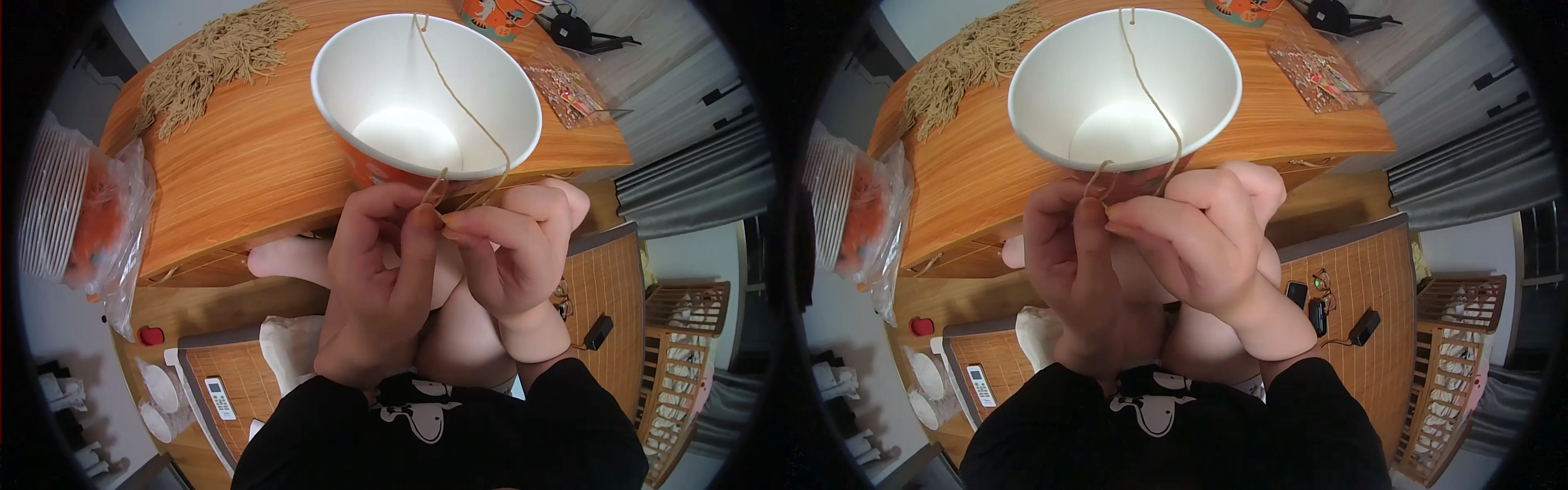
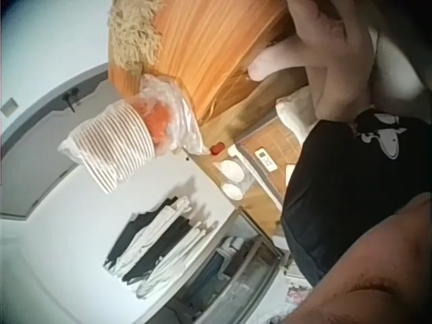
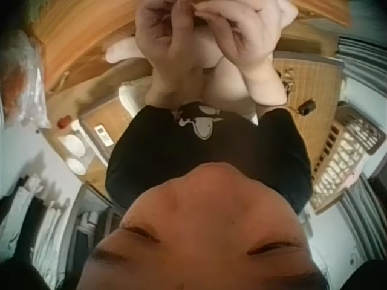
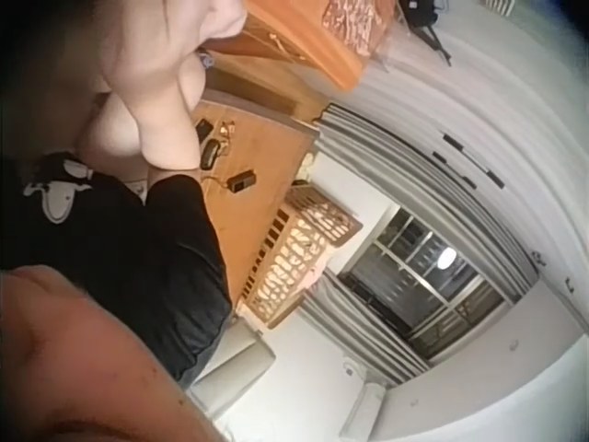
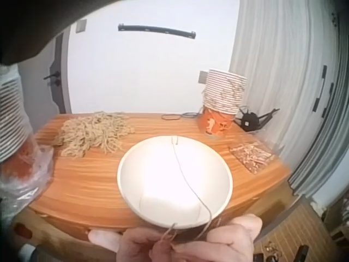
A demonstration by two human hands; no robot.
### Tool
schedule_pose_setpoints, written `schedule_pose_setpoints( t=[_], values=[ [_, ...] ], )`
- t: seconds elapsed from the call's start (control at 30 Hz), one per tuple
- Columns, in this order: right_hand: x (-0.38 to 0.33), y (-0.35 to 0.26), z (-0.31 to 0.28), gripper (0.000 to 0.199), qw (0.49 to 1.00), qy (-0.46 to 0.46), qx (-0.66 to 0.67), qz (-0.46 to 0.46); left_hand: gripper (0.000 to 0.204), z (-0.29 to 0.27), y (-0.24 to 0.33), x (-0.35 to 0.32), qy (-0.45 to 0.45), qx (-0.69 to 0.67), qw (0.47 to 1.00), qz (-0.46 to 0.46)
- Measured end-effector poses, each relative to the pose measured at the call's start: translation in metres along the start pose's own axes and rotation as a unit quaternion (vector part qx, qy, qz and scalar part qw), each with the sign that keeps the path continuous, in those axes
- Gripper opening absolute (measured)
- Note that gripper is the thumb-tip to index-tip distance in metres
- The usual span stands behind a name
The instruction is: The recorder is threading thin strings through pre-punched holes in paper buckets to attach handles.
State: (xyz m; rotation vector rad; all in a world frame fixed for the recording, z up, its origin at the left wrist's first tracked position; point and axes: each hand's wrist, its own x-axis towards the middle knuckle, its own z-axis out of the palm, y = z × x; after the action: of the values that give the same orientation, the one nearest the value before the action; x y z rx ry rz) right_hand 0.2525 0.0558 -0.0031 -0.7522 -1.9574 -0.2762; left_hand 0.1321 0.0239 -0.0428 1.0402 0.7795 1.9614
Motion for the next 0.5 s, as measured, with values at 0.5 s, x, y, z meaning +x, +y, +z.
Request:
schedule_pose_setpoints(
  t=[0.5],
  values=[
    [0.002,-0.008,0.003,0.019,0.998,-0.051,-0.007,-0.021,0.013,-0.008,-0.002,0.006,-0.032,-0.14,0.99,-0.005]
  ],
)
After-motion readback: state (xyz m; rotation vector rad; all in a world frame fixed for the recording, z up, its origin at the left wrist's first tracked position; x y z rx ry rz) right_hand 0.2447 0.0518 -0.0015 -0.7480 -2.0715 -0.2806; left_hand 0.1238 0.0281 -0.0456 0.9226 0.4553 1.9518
